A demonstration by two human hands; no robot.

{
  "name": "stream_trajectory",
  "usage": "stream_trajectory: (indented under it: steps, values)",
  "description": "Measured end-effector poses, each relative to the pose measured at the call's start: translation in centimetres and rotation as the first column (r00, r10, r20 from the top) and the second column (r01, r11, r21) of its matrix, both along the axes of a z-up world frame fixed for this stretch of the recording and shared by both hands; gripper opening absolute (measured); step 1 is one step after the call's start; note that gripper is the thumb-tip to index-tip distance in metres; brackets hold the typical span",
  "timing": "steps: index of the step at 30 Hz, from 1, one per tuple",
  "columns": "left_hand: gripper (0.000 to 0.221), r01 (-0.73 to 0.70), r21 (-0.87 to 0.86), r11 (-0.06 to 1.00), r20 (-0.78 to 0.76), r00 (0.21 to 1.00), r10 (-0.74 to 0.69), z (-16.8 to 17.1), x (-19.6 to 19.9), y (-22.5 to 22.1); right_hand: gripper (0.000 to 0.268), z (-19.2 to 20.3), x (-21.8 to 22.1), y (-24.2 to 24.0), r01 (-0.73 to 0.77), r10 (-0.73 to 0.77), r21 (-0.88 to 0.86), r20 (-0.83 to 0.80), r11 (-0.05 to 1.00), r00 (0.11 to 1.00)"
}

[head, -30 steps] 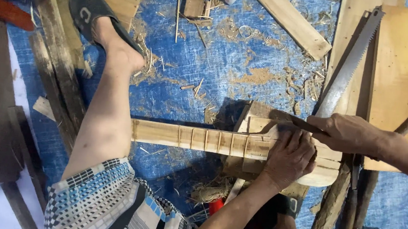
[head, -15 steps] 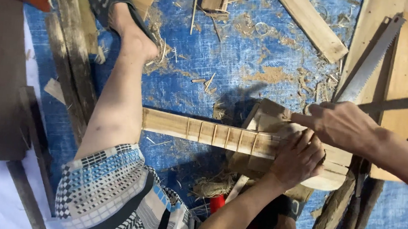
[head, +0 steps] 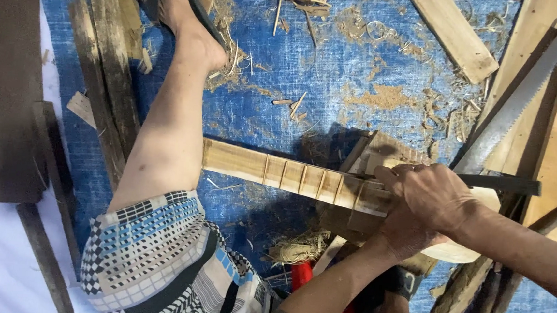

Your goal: The person uses a saw to cut wood pieces and assembles the body of a string instrument while working on a floor-based workspace.

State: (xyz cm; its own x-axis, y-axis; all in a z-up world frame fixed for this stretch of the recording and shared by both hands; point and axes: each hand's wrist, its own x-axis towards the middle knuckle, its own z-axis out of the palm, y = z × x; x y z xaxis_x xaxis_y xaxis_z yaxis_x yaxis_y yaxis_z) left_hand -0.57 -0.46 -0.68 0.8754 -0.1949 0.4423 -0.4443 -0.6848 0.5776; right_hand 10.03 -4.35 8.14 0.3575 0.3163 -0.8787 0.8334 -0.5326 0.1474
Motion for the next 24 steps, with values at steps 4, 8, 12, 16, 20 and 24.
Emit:
stream_trajectory:
  steps: [4, 8, 12, 16, 20, 24]
  values:
    - [0.025, 0.003, 0.146, 0.989, 0.005, 1.000, -0.004, -1.6, 0.1, -0.8, 0.024, -0.2, 0.9, -2.5, -0.027, 0.024, -0.179, -0.019, 0.983, 1.000]
    - [0.025, 0.024, 0.078, 0.997, -0.006, 1.000, -0.024, 0.4, 0.3, -0.2, 0.025, 1.8, 2.0, -1.9, 0.096, -0.093, -0.174, 0.023, 0.980, 0.995]
    - [0.022, 0.059, -0.135, 0.989, 0.014, 0.998, -0.058, -1.8, -1.0, -1.8, 0.026, 0.7, 1.7, -0.9, 0.086, -0.086, -0.042, -0.001, 0.995, 0.996]
    - [0.020, 0.077, -0.162, 0.984, -0.004, 0.997, -0.079, 0.0, -0.4, -1.8, 0.023, 1.7, 1.3, 0.4, 0.029, -0.044, -0.210, -0.067, 0.977, 0.997]
    - [0.019, 0.119, -0.177, 0.977, -0.013, 0.992, -0.124, 0.3, -0.6, -2.2, 0.026, 0.3, -0.9, 1.1, 0.128, -0.169, -0.282, -0.126, 0.951, 0.978]
    - [0.018, 0.119, -0.162, 0.980, -0.034, 0.991, -0.126, -0.5, -0.4, -0.6, 0.020, -5.4, -1.2, -0.6, 0.165, -0.181, 0.099, 0.185, 0.981, 0.966]
